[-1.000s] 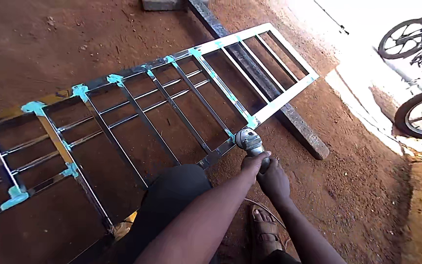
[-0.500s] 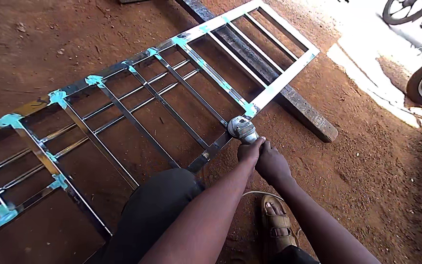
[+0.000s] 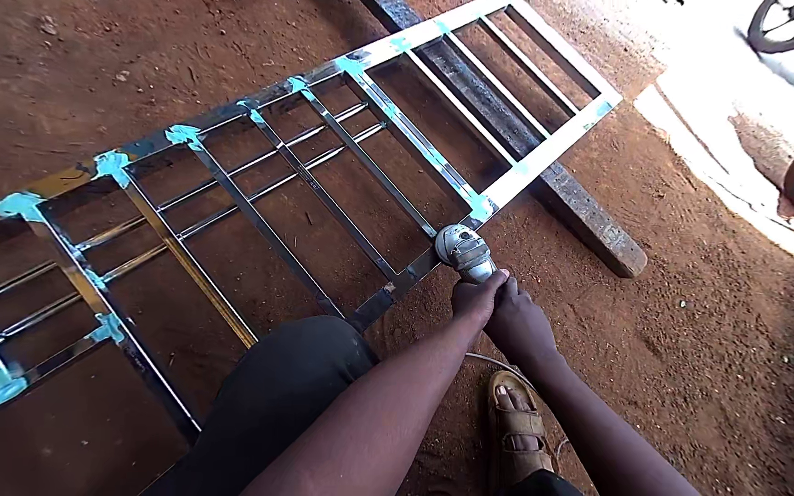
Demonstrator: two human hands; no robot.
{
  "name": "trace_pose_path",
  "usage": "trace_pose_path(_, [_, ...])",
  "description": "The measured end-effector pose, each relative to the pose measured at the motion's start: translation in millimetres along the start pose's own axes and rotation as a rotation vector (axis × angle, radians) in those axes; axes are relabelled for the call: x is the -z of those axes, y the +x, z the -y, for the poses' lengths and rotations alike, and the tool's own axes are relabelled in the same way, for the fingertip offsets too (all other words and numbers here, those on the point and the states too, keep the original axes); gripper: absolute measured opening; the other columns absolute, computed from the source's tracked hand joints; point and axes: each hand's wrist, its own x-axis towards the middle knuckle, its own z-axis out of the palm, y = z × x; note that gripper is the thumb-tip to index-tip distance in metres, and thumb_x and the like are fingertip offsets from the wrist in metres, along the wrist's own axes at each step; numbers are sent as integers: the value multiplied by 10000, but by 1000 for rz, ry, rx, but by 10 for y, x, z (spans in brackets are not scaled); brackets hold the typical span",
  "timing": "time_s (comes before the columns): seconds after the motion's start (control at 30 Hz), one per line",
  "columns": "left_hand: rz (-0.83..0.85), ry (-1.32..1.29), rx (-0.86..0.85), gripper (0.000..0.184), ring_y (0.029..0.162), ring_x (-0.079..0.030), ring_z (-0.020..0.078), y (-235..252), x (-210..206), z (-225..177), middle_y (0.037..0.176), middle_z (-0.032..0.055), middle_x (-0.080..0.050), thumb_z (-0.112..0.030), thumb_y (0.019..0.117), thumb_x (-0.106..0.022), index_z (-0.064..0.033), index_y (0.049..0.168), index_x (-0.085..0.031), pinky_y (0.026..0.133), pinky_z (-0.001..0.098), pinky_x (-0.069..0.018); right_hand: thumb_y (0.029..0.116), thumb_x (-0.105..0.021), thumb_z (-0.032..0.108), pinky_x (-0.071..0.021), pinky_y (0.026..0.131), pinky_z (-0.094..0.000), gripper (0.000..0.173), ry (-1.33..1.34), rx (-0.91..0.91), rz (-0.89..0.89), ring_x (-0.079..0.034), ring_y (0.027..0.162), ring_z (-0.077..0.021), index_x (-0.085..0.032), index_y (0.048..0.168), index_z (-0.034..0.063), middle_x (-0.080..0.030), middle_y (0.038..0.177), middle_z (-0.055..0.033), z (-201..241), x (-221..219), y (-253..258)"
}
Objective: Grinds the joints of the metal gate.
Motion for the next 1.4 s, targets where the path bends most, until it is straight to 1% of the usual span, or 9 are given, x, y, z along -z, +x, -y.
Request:
trace_pose_path(0.2, [-97, 19, -5, 628, 1027, -669, 326, 15, -124, 73, 1050, 184, -697, -545, 851, -792, -25, 1172, -649, 897, 565, -530, 923, -698, 431, -584, 768, -583, 761, 12, 80, 46, -702, 953, -413, -378, 1487, 32, -619, 1210, -250, -157, 3, 113])
trace_pose_path(0.33, [23, 49, 1, 634, 1042, -667, 314, 68, -116, 79, 1068, 181, -695, -561, 849, -787, -28, 1164, -655, 917, 554, -531, 933, -681, 474, -584, 779, -567, 738, 4, 28, 26, -703, 958, -401, -405, 1436, 10, -631, 1150, -240, -181, -19, 105])
trace_pose_path(0.47, [-100, 69, 15, 643, 1011, -670, 318, -19, -220, 104, 1029, 173, -694, -578, 839, -785, -32, 1151, -648, 877, 565, -534, 912, -704, 428, -576, 803, -585, 769, 32, 78, 71, -697, 985, -395, -382, 1509, 64, -642, 1175, -225, -305, -19, 151])
trace_pose_path(0.57, [-78, 157, 106, 678, 1048, -659, 344, -138, -213, -76, 1064, 195, -680, -598, 856, -757, -20, 1185, -622, 887, 580, -525, 944, -664, 401, -572, 743, -579, 572, 46, 90, 71, -713, 896, -380, -456, 1364, 73, -689, 958, -174, -298, 91, 67])
trace_pose_path(0.63, [-113, 134, 147, 679, 1032, -662, 341, -235, -223, -131, 1051, 195, -677, -614, 862, -742, -23, 1171, -620, 865, 571, -532, 951, -644, 417, -570, 714, -570, 511, 36, 113, 92, -715, 859, -365, -483, 1319, 102, -687, 899, -150, -299, 184, 27])
trace_pose_path(0.9, [-67, 153, 148, 771, 1090, -647, 363, -146, -81, -329, 1126, 221, -662, -654, 867, -713, 1, 1252, -581, 897, 586, -525, 966, -636, 423, -560, 776, -598, 544, 54, 76, 110, -709, 928, -383, -477, 1392, 126, -699, 973, -175, -117, 298, 141])
trace_pose_path(1.07, [-39, 166, 199, 734, 1047, -664, 338, -344, -100, -235, 1080, 202, -673, -647, 878, -706, -6, 1217, -592, 872, 562, -539, 966, -627, 443, -566, 773, -567, 547, 22, 80, 145, -714, 909, -350, -485, 1376, 110, -700, 956, -154, -203, 317, -59])
trace_pose_path(1.27, [-46, 162, 152, 763, 1054, -660, 344, -86, -100, -387, 1088, 204, -672, -653, 867, -717, -7, 1249, -573, 878, 568, -535, 968, -641, 417, -562, 784, -601, 557, 33, 43, 115, -708, 941, -395, -466, 1404, 118, -696, 985, -191, -97, 330, 219])
trace_pose_path(1.4, [-19, 205, 187, 802, 1092, -655, 350, -266, -129, -294, 1137, 214, -665, -663, 879, -695, 2, 1301, -545, 907, 572, -533, 973, -612, 412, -558, 770, -589, 528, 50, 62, 107, -709, 919, -372, -501, 1369, 82, -697, 963, -175, -226, 299, 9])
